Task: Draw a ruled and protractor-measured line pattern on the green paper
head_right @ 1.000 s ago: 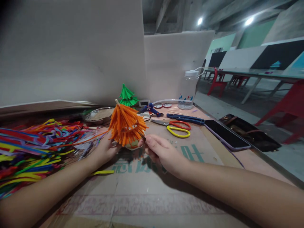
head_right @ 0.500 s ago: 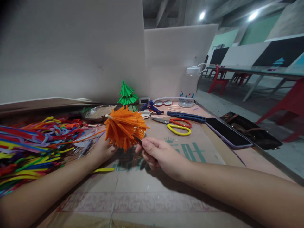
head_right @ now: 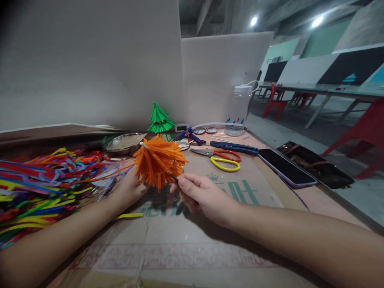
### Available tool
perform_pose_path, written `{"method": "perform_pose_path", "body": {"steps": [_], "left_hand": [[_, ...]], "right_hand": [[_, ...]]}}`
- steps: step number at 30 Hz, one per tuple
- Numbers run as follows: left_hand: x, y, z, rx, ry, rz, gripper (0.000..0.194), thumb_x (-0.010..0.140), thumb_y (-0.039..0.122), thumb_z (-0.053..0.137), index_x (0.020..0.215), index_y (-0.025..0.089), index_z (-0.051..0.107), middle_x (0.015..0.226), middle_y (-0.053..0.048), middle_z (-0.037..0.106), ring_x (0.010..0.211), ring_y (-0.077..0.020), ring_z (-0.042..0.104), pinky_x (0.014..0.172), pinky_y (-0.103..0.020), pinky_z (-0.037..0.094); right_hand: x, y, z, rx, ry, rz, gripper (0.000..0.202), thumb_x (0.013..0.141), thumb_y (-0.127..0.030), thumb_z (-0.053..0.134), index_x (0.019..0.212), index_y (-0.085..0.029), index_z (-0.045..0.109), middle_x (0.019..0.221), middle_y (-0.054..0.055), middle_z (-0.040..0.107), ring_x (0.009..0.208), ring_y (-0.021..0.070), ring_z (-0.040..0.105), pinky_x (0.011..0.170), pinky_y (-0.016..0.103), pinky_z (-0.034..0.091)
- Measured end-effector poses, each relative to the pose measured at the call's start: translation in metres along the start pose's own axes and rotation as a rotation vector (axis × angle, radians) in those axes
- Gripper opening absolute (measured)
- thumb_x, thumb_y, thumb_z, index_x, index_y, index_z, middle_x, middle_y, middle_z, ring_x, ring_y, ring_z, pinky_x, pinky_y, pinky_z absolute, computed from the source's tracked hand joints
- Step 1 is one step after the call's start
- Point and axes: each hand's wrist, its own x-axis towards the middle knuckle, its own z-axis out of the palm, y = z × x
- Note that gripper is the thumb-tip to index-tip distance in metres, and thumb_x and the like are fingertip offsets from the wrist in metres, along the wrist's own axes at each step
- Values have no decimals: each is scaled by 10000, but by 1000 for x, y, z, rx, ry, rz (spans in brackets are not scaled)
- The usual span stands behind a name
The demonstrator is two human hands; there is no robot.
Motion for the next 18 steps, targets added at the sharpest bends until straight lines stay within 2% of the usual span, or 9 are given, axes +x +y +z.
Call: {"method": "perform_pose_path", "body": {"steps": [18], "left_hand": [[1,-1,1,-13,-14,-6,334,1029,405,683,1272,177,656,1272,-100,679,1101,-258,686,950,-480,598]], "right_hand": [[1,1,-1,40,1,4,537,859,-692,765,939,-174,646,579,-115,325,486,64,174,430,224,123]]}}
